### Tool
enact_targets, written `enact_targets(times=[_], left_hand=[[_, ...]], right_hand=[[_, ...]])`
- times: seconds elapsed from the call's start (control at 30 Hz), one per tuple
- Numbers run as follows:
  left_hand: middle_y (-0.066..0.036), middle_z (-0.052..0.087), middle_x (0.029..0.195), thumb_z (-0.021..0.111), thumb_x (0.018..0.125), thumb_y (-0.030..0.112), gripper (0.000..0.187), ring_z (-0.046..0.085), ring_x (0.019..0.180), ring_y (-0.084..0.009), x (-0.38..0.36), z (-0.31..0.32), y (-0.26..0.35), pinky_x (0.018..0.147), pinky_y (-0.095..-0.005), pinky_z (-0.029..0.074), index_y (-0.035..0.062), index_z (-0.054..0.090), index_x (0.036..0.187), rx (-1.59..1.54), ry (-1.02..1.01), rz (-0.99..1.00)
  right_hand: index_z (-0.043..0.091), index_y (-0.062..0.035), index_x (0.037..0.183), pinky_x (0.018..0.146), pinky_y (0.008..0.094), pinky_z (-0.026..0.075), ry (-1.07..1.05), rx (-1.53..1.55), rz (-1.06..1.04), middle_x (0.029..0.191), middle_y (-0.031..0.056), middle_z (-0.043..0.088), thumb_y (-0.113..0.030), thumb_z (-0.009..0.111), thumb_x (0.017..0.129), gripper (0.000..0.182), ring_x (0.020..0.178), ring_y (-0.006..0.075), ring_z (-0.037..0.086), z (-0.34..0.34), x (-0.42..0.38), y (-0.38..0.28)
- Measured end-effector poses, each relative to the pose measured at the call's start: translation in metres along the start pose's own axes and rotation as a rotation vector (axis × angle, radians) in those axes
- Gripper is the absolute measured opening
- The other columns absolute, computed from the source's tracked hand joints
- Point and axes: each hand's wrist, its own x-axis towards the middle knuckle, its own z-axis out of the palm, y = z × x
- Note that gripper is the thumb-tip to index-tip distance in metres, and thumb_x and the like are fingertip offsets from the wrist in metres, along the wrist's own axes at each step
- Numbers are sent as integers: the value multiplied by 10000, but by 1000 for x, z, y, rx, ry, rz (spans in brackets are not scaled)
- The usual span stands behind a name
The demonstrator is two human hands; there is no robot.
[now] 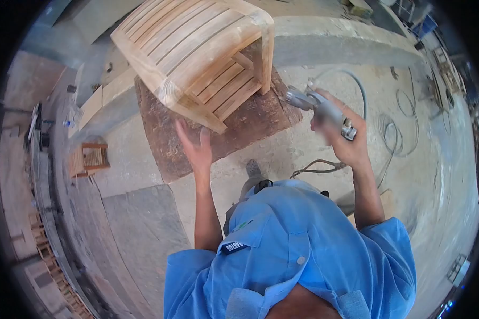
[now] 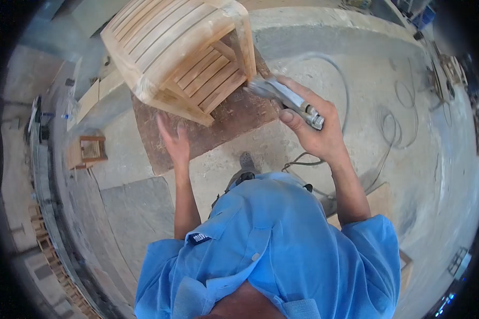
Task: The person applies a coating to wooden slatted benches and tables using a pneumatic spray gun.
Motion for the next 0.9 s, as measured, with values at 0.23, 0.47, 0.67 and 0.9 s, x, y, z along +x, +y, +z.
enact_targets(times=[0.23, 0.47, 0.67, 0.9], left_hand=[[-226, 525, 1332, 764, 829, 237, 737, 532, 1200, -291, 100, 13, 18, 1013, -379, 412, -83, 390, 1378, -105, 3, 134], [-197, 568, 1278, 734, 871, 279, 623, 590, 1085, -233, 220, -25, 61, 940, -359, 478, -91, 491, 1311, -156, -39, 48], [-192, 575, 1197, 699, 855, 508, 750, 614, 1029, -287, 351, -60, 76, 831, -461, 538, -35, 482, 1323, -60, 5, -228], [-194, 510, 1303, 675, 862, 538, 842, 563, 1131, -348, 459, -93, 53, 906, -520, 511, -35, 375, 1400, -98, -54, -326]], right_hand=[[537, -44, 1363, 462, 196, 418, 367, -91, 200, 841, 51, 666, -427, 681, 897, 620, 718, 87, 625, 13, -52, 88], [582, -6, 1298, 716, 272, 476, 511, -25, 201, 1027, 98, 673, -361, 694, 895, 549, 848, 128, 616, 40, -67, 108], [593, 22, 1267, 893, 314, 483, 497, 122, 152, 1122, 149, 690, -300, 717, 888, 512, 1019, 175, 634, 51, -52, 115], [570, 4, 1310, 720, 286, 504, 382, 213, -41, 870, 70, 682, -319, 701, 890, 545, 757, 137, 627, 65, 3, 119]])
